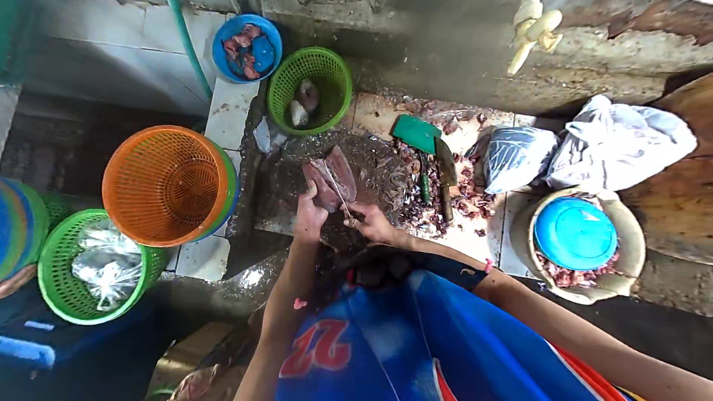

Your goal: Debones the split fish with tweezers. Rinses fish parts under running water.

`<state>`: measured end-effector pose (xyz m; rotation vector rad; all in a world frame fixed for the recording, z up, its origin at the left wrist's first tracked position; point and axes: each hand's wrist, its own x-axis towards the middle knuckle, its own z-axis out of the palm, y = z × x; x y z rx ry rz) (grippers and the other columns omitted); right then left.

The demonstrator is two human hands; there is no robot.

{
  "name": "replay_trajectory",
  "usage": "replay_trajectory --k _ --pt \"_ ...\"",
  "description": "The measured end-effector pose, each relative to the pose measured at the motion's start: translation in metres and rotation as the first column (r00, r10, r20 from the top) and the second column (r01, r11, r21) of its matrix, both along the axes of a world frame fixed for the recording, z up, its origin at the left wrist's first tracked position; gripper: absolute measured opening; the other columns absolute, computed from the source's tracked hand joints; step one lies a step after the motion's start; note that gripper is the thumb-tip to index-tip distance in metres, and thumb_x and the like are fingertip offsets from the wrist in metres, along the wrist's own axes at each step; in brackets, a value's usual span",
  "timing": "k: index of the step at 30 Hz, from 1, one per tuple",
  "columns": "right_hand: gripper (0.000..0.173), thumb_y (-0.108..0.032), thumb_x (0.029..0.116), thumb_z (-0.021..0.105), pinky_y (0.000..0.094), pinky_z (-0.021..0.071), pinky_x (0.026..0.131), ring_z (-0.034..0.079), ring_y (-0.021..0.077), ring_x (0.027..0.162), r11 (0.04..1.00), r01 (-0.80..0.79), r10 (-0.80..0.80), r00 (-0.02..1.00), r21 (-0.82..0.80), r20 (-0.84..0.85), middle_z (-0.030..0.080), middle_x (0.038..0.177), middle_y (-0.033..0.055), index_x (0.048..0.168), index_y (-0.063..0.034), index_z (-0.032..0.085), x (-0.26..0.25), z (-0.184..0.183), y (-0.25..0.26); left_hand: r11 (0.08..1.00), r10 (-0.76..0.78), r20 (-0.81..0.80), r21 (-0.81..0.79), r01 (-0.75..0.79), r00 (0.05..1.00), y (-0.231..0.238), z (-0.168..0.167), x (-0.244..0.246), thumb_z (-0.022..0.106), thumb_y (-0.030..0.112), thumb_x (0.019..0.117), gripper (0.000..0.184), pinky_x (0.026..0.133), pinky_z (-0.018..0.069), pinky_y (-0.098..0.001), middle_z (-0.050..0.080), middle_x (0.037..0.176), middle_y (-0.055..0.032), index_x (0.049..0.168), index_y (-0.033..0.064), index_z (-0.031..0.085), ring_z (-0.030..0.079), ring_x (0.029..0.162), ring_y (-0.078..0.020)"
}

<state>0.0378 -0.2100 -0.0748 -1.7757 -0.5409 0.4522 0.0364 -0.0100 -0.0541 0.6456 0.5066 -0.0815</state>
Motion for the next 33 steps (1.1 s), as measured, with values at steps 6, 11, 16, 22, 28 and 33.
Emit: replay_trajectory --k 6,11,16,22,28,33 --pt "0.048 -0.028 0.0892 0.074 0.0428 0.0601 0.087 0.069 0.0225 0.097 0.928 0.367 -0.326 0.883 -0.063 0.337 0.071 0.108 0.0149 0.125 0.0021 0.067 0.032 0.033 -0.024 0.992 0.113 -0.024 -0.048 -0.114 0.993 0.009 -0.018 0.007 0.041 0.032 0.1092 0.035 0.098 0.0554 -0.0461 0.067 0.125 -0.0078 0.137 0.0151 0.054 0.065 0.116 -0.0215" --pt "0.024 -0.023 0.0963 0.067 0.044 0.0595 0.07 0.068 0.0201 0.071 0.949 0.242 -0.298 0.896 -0.201 -0.329 0.075 0.088 0.0105 0.108 -0.004 0.076 0.057 0.05 -0.054 0.998 -0.013 -0.029 0.062 0.015 1.0 0.024 -0.016 0.016 0.055 0.043 0.1042 0.045 0.103 0.0536 -0.0497 0.066 0.132 -0.0075 0.141 0.0164 0.056 0.063 0.123 -0.0235" --pt "0.032 -0.029 0.0872 0.078 0.0432 0.0594 0.071 0.067 0.0176 0.071 0.978 -0.071 0.019 0.967 -0.197 -0.254 0.071 0.083 0.0071 0.109 -0.0067 0.075 0.032 0.049 -0.032 0.998 0.053 -0.08 0.035 -0.05 0.995 0.02 -0.016 0.021 0.053 0.029 0.1048 0.039 0.103 0.0522 -0.0524 0.065 0.132 -0.0106 0.14 0.0133 0.055 0.062 0.123 -0.0258" --pt "0.025 -0.025 0.0933 0.076 0.0366 0.0584 0.073 0.067 0.0123 0.073 0.982 -0.146 0.1 0.938 -0.117 -0.333 0.073 0.087 0.005 0.113 -0.0093 0.077 0.035 0.044 -0.018 0.994 0.08 -0.048 -0.074 -0.083 0.996 0.019 -0.016 0.02 0.049 0.029 0.1065 0.036 0.104 0.0515 -0.0536 0.064 0.133 -0.0113 0.139 0.0146 0.054 0.062 0.124 -0.0269" --pt "0.024 -0.019 0.0968 0.071 0.0306 0.0581 0.07 0.065 0.0107 0.071 0.994 -0.064 0.097 0.883 0.085 -0.46 0.073 0.086 0.006 0.114 -0.004 0.075 0.019 0.07 -0.036 0.994 -0.043 -0.014 0.095 0.044 0.999 0.014 -0.019 0.008 0.055 0.046 0.1036 0.042 0.102 0.054 -0.0493 0.066 0.133 -0.0037 0.138 0.0219 0.059 0.063 0.123 -0.0219" --pt "0.025 -0.011 0.0943 0.064 0.0311 0.0579 0.074 0.065 0.0109 0.076 0.943 0.054 0.099 0.897 0.329 -0.431 0.071 0.088 0.006 0.115 -0.0016 0.073 0.0 0.103 -0.053 0.973 -0.138 0.053 0.192 0.126 0.989 0.005 -0.002 0.004 0.044 0.049 0.1077 0.042 0.099 0.0553 -0.0451 0.068 0.129 -0.0017 0.138 0.0243 0.059 0.065 0.118 -0.0187"
